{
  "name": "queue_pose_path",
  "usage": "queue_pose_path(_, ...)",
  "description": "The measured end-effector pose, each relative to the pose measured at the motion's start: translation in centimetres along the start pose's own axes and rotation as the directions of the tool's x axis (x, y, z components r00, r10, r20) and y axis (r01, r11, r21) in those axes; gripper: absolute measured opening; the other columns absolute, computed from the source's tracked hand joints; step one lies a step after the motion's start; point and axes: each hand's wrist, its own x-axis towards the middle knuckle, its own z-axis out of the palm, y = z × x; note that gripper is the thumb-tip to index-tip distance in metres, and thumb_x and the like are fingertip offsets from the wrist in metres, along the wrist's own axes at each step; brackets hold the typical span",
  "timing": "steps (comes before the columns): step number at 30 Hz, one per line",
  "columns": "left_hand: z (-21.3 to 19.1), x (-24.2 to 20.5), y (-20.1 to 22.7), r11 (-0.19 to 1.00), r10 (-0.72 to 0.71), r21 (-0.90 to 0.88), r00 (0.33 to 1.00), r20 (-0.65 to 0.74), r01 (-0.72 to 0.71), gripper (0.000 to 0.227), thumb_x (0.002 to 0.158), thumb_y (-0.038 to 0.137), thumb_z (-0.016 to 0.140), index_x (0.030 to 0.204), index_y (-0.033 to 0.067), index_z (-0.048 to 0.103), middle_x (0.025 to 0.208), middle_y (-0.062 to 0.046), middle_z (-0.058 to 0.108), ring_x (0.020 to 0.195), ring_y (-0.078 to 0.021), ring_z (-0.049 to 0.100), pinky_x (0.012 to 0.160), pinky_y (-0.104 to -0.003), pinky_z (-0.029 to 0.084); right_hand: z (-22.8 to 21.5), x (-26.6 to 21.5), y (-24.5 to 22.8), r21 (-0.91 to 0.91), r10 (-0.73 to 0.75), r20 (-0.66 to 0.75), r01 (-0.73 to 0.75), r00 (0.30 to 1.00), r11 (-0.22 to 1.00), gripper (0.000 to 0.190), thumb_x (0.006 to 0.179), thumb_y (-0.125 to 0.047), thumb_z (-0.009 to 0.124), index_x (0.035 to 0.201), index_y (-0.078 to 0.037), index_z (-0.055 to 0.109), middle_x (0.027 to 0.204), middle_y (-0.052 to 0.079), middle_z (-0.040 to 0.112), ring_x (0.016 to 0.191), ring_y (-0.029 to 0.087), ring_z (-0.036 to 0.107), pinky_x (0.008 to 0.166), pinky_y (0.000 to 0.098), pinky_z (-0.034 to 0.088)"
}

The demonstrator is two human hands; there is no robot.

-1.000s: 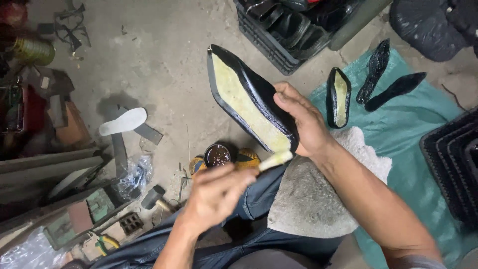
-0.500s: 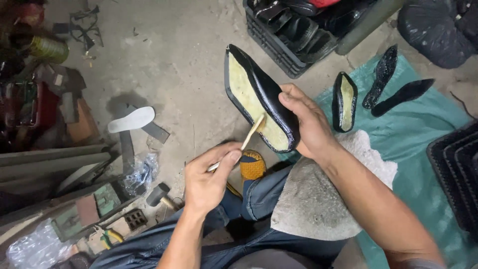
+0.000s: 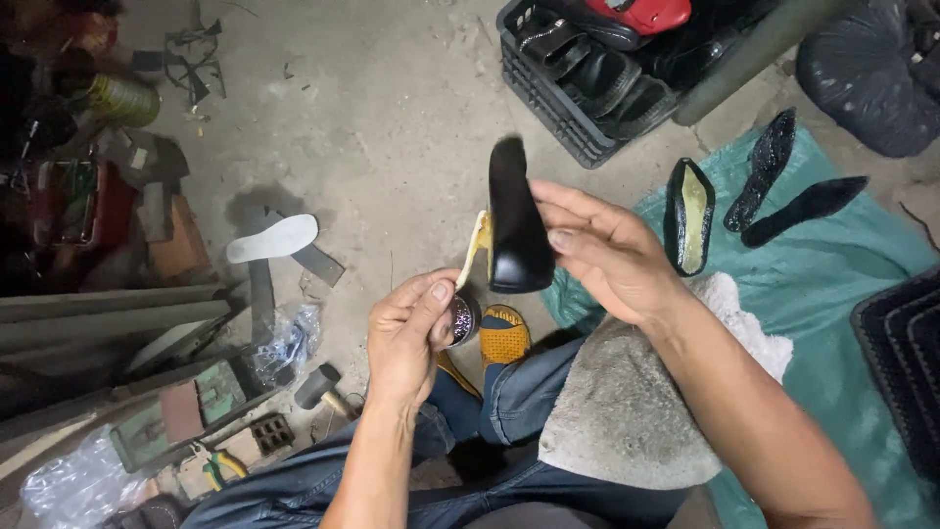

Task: Applying a layer of adhesive to the bottom of a shoe sole using a wooden applicator stick.

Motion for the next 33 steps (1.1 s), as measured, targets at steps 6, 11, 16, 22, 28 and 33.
queue_pose_path(6, 0.3, -0.4, -0.4, 0.993, -0.042, -0.111, 0.999, 0.011, 0.043, 0.019, 0.097, 0.004, 0.064, 0.110, -0.0016, 0.075, 0.042, -0.007, 0.041, 0.039, -0.0074, 0.030, 0.037, -0.020, 0.031, -0.1, -0.1, 1.7, -0.048, -0.085, -0.132, 0.080, 0.988, 0.996, 0.044, 0.103, -0.009, 0.045, 0.144, 0.009, 0.050, 0.142, 0.028, 0.059, 0.131, 0.037, 0.058, 0.113, 0.0551, 0.046)
queue_pose_path(11, 1.4, -0.6, -0.3, 0.975, -0.017, -0.220, 1.000, 0.010, 0.019, 0.019, 0.099, 0.006, 0.061, 0.111, -0.0004, 0.074, 0.045, -0.005, 0.041, 0.038, -0.0068, 0.032, 0.038, -0.020, 0.032, 1.1, -0.3, 0.6, -0.087, -0.053, 0.033, 0.056, 0.998, 0.995, 0.063, 0.092, -0.009, 0.046, 0.151, 0.010, 0.037, 0.151, 0.035, 0.046, 0.142, 0.048, 0.043, 0.117, 0.0634, 0.034)
queue_pose_path(16, 1.6, -0.5, -0.6, 0.956, -0.042, -0.291, 0.999, 0.002, 0.040, 0.021, 0.100, 0.006, 0.059, 0.113, -0.0014, 0.073, 0.046, -0.004, 0.038, 0.038, -0.0067, 0.029, 0.037, -0.021, 0.032, 2.3, -0.6, 0.0, -0.422, -0.074, 0.197, 0.153, 0.978, 0.894, 0.089, 0.074, 0.020, 0.044, 0.159, 0.005, 0.023, 0.152, 0.036, 0.044, 0.141, 0.051, 0.041, 0.118, 0.0617, 0.030)
queue_pose_path(22, 1.6, -0.6, -1.4, 0.937, -0.064, -0.342, 0.998, 0.010, 0.064, 0.021, 0.100, 0.007, 0.059, 0.114, -0.0015, 0.073, 0.047, -0.003, 0.038, 0.037, -0.0069, 0.031, 0.037, -0.021, 0.032, 1.6, -0.8, 1.4, -0.730, -0.022, 0.070, 0.067, 0.997, 0.681, 0.038, 0.096, -0.002, 0.059, 0.134, 0.004, 0.058, 0.125, 0.023, 0.070, 0.124, 0.039, 0.063, 0.108, 0.0561, 0.044)
queue_pose_path(28, 0.1, -1.4, 1.3, 0.929, 0.046, -0.370, 0.992, 0.117, 0.001, 0.023, 0.100, 0.009, 0.058, 0.113, -0.0015, 0.073, 0.044, -0.001, 0.039, 0.038, -0.0061, 0.030, 0.038, -0.021, 0.031, 1.6, -0.8, 1.3, -0.817, 0.053, -0.022, -0.048, 0.998, 0.575, 0.030, 0.103, -0.016, 0.056, 0.124, 0.001, 0.069, 0.116, 0.021, 0.076, 0.118, 0.041, 0.068, 0.102, 0.0568, 0.049)
queue_pose_path(33, -2.2, -1.1, 4.3, 0.904, 0.228, -0.392, 0.967, 0.110, -0.168, 0.033, 0.103, 0.021, 0.050, 0.118, -0.0002, 0.070, 0.047, 0.001, 0.045, 0.038, -0.0068, 0.033, 0.039, -0.022, 0.034, 2.0, 0.1, 1.4, -0.280, 0.087, -0.347, -0.192, 0.934, 0.941, 0.059, 0.101, -0.037, 0.058, 0.151, -0.006, 0.050, 0.109, 0.019, 0.071, 0.104, 0.035, 0.073, 0.093, 0.0522, 0.059)
